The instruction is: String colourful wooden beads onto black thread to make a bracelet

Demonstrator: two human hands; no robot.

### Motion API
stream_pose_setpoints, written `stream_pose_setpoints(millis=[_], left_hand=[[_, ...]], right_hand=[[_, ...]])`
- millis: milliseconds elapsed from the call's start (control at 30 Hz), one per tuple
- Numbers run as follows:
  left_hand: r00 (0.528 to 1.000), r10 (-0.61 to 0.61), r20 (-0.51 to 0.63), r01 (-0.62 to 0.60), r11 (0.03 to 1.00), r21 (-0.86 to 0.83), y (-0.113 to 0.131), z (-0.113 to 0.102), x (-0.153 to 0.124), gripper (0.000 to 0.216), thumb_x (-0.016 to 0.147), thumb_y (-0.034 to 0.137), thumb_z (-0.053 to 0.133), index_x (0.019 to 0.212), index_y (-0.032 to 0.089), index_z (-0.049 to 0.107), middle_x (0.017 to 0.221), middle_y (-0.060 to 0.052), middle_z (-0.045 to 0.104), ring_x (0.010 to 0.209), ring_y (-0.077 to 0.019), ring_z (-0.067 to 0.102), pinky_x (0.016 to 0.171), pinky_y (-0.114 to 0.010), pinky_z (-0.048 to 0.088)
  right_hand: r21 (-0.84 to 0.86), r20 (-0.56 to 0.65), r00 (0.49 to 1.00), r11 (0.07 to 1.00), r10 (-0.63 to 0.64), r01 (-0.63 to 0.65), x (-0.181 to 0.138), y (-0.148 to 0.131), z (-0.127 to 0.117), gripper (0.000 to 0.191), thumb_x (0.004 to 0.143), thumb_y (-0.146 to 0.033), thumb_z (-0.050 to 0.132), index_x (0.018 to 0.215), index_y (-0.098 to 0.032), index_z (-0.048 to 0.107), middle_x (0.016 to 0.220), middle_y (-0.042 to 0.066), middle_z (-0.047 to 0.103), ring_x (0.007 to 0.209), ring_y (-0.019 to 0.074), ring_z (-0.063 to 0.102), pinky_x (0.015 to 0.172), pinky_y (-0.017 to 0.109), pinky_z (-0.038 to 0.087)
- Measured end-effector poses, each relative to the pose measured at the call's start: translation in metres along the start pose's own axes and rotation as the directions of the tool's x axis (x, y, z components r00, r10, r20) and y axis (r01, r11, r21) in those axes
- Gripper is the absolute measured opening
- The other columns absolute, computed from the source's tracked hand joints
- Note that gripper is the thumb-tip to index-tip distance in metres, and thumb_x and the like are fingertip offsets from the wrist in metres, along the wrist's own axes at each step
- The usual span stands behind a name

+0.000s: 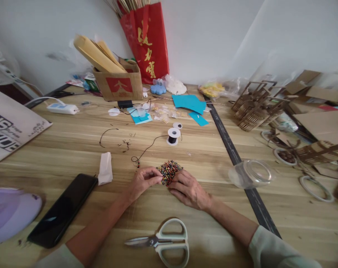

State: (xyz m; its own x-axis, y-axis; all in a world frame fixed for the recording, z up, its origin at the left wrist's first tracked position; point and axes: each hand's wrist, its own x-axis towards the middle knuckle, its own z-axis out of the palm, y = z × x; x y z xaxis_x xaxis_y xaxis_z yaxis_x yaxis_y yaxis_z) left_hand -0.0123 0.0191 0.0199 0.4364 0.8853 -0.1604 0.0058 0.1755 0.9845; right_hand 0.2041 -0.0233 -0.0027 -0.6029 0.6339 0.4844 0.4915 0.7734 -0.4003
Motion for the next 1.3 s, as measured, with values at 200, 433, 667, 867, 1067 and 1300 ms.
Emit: stream_pose_setpoints(millis=[200, 433, 667, 867, 1067, 1300], left_hand=[[0.999, 0.029, -0.024, -0.03, 0.999, -0.021, -0.01, -0.004, 0.002, 0.023, 0.065, 0.032, 0.077, 0.071, 0.013, 0.066, 0.062, 0.001, 0.06, 0.059, -0.0093, 0.049, 0.055, -0.02, 0.037], [0.995, 0.095, 0.012, -0.095, 0.995, -0.011, -0.011, -0.005, 0.003, 0.024, 0.068, 0.033, 0.076, 0.068, 0.013, 0.064, 0.065, 0.001, 0.056, 0.06, -0.0096, 0.047, 0.056, -0.021, 0.036], [0.996, 0.079, 0.029, -0.079, 0.997, 0.004, -0.012, -0.005, 0.002, 0.024, 0.068, 0.034, 0.076, 0.067, 0.013, 0.063, 0.064, 0.001, 0.055, 0.06, -0.0098, 0.045, 0.056, -0.021, 0.034], [0.997, 0.065, 0.041, -0.064, 0.998, -0.014, -0.015, -0.005, 0.004, 0.025, 0.068, 0.035, 0.076, 0.067, 0.013, 0.064, 0.063, 0.001, 0.055, 0.06, -0.0098, 0.045, 0.055, -0.021, 0.033], [0.998, 0.066, 0.019, -0.066, 0.998, -0.018, -0.012, -0.003, 0.003, 0.026, 0.063, 0.035, 0.079, 0.067, 0.013, 0.065, 0.066, 0.0, 0.059, 0.061, -0.0104, 0.048, 0.057, -0.022, 0.036], [0.989, 0.144, 0.029, -0.146, 0.983, 0.107, -0.013, 0.001, -0.003, 0.018, 0.072, 0.029, 0.071, 0.072, 0.012, 0.067, 0.07, -0.003, 0.063, 0.069, -0.0141, 0.055, 0.065, -0.024, 0.042]], right_hand=[[-0.034, 0.012, 1.0, 0.999, -0.01, 0.011, 0.0, 0.0, 0.0, 0.012, 0.095, -0.021, 0.054, 0.1, -0.017, 0.064, 0.091, 0.009, 0.061, 0.089, 0.0204, 0.053, 0.08, 0.036, 0.049], [-0.062, 0.022, 1.0, 0.998, -0.019, 0.02, 0.002, -0.001, 0.001, 0.013, 0.095, -0.02, 0.053, 0.098, -0.015, 0.065, 0.09, 0.009, 0.06, 0.088, 0.0203, 0.052, 0.078, 0.035, 0.049], [-0.071, 0.06, 0.998, 0.997, -0.019, 0.023, 0.001, 0.0, 0.002, 0.014, 0.096, -0.02, 0.05, 0.095, -0.017, 0.064, 0.089, 0.008, 0.06, 0.087, 0.0197, 0.052, 0.078, 0.034, 0.048], [-0.064, 0.054, 0.998, 0.998, -0.01, 0.013, 0.001, 0.0, 0.003, 0.015, 0.096, -0.019, 0.05, 0.094, -0.017, 0.064, 0.088, 0.008, 0.06, 0.086, 0.0198, 0.052, 0.077, 0.035, 0.048], [-0.057, 0.053, 0.999, 0.998, -0.001, 0.004, -0.001, -0.001, 0.004, 0.014, 0.096, -0.019, 0.051, 0.097, -0.016, 0.064, 0.09, 0.009, 0.06, 0.088, 0.0204, 0.053, 0.079, 0.036, 0.048], [-0.068, 0.057, 0.998, 0.998, 0.004, 0.0, 0.001, -0.001, 0.003, 0.015, 0.097, -0.02, 0.049, 0.096, -0.017, 0.064, 0.088, 0.008, 0.06, 0.085, 0.0202, 0.053, 0.078, 0.036, 0.05]])
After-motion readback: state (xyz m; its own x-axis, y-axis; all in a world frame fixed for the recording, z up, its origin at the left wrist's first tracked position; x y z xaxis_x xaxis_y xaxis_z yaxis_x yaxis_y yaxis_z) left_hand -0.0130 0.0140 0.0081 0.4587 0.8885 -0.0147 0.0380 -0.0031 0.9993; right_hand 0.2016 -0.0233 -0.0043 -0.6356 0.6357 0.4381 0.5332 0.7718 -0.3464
